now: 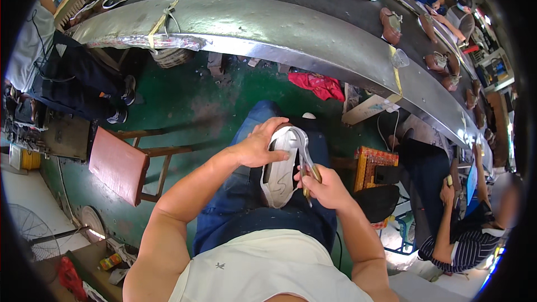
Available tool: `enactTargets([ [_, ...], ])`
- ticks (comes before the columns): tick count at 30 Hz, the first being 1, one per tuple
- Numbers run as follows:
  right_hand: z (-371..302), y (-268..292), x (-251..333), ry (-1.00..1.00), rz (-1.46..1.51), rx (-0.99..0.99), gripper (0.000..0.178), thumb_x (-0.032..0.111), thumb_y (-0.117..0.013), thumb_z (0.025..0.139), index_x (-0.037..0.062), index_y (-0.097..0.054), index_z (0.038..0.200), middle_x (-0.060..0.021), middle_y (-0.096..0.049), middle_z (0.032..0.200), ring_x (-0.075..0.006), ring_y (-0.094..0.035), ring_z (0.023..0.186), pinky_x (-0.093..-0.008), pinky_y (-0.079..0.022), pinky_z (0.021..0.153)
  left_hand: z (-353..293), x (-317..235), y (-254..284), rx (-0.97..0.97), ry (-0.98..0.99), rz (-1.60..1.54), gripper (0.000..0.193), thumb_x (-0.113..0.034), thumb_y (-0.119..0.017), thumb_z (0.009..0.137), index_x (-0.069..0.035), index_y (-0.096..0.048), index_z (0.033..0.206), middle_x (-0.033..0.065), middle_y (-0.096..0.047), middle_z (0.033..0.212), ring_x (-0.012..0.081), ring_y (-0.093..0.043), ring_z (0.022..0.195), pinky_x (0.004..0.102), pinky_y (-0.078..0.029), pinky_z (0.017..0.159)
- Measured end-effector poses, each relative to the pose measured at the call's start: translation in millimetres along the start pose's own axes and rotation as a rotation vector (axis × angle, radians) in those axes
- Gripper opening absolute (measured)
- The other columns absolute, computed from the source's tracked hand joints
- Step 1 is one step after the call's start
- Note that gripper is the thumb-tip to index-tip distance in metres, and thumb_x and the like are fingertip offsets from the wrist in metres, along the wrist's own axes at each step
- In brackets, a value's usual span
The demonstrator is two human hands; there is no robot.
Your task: Use pliers to pull and secure the shoe upper material over the last on a production line.
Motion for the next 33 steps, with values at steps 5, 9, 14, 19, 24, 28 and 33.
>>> enactTargets([
  [5,-5.4,-4.0,34.5,0.483,-1.102,-0.304,0.026,0.014,-0.062,0.095,-0.0002,-0.060,0.117,-0.0191,-0.068,0.096,-0.0359,-0.068,0.086,-0.0455,-0.054,0.074,0.2,10.3,-3.8,-0.085,-0.161,0.007,0.096,-0.023,-0.083,0.084,-0.006,-0.023,0.157,0.0189,-0.038,0.152,0.0356,-0.037,0.142,0.0428,-0.029,0.120],
  [9,-3.9,5.1,59.2,0.309,-1.144,-0.173,0.020,0.014,-0.062,0.094,0.0000,-0.060,0.108,-0.0233,-0.068,0.097,-0.0433,-0.066,0.086,-0.0495,-0.053,0.077,3.7,9.7,-10.1,-0.037,-0.131,-0.158,0.096,-0.017,-0.082,0.085,-0.006,-0.021,0.157,0.0177,-0.043,0.146,0.0310,-0.039,0.139,0.0391,-0.030,0.119],
  [14,21.4,5.1,24.8,-0.063,-0.004,0.088,0.019,0.019,-0.061,0.102,0.0031,-0.066,0.110,-0.0018,-0.066,0.088,-0.0066,-0.058,0.072,-0.0234,-0.046,0.061,1.2,4.7,-3.1,-0.010,0.013,-0.246,0.091,-0.010,-0.077,0.088,-0.006,-0.019,0.158,0.0149,-0.046,0.142,0.0246,-0.043,0.134,0.0370,-0.032,0.117],
  [19,12.7,0.9,5.7,0.095,-0.066,0.095,0.024,0.015,-0.060,0.102,-0.0001,-0.064,0.119,-0.0045,-0.069,0.098,-0.0101,-0.062,0.082,-0.0289,-0.052,0.074,-8.0,31.4,-6.2,-0.067,-0.180,-0.236,0.074,-0.017,-0.067,0.098,-0.005,-0.024,0.158,0.0178,-0.041,0.149,0.0245,-0.038,0.141,0.0372,-0.029,0.119],
  [24,12.0,-2.9,18.6,-0.014,0.089,0.139,0.024,0.015,-0.059,0.103,-0.0018,-0.063,0.118,-0.0074,-0.067,0.112,-0.0141,-0.065,0.095,-0.0317,-0.054,0.080,-16.8,27.1,-7.4,-0.257,-0.134,-0.205,0.060,-0.029,-0.062,0.102,-0.001,-0.040,0.150,0.0257,-0.032,0.159,0.0373,-0.033,0.149,0.0415,-0.030,0.120],
  [28,18.1,0.2,22.8,-0.160,0.187,0.157,0.021,0.017,-0.059,0.103,-0.0004,-0.063,0.115,-0.0060,-0.069,0.100,-0.0159,-0.067,0.086,-0.0344,-0.055,0.075,-17.6,29.9,-8.0,-0.291,-0.168,-0.197,0.053,-0.017,-0.060,0.103,0.001,-0.042,0.149,0.0172,-0.050,0.147,0.0233,-0.047,0.138,0.0371,-0.035,0.116],
  [33,37.9,1.5,-2.5,0.265,-0.616,-0.066,0.023,0.019,-0.061,0.101,-0.0028,-0.062,0.109,-0.0116,-0.068,0.074,-0.0264,-0.068,0.065,-0.0379,-0.054,0.068,-17.7,35.4,-10.5,-0.372,-0.209,-0.229,0.049,-0.010,-0.061,0.100,0.001,-0.047,0.146,0.0150,-0.053,0.143,0.0232,-0.048,0.136,0.0362,-0.036,0.115],
])
Point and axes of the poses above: each hand's wrist, its own z-axis towards the middle knuckle, its own y-axis out of the back of the hand, x = y × z, the point moved 1 cm from there along z, towards the middle knuckle
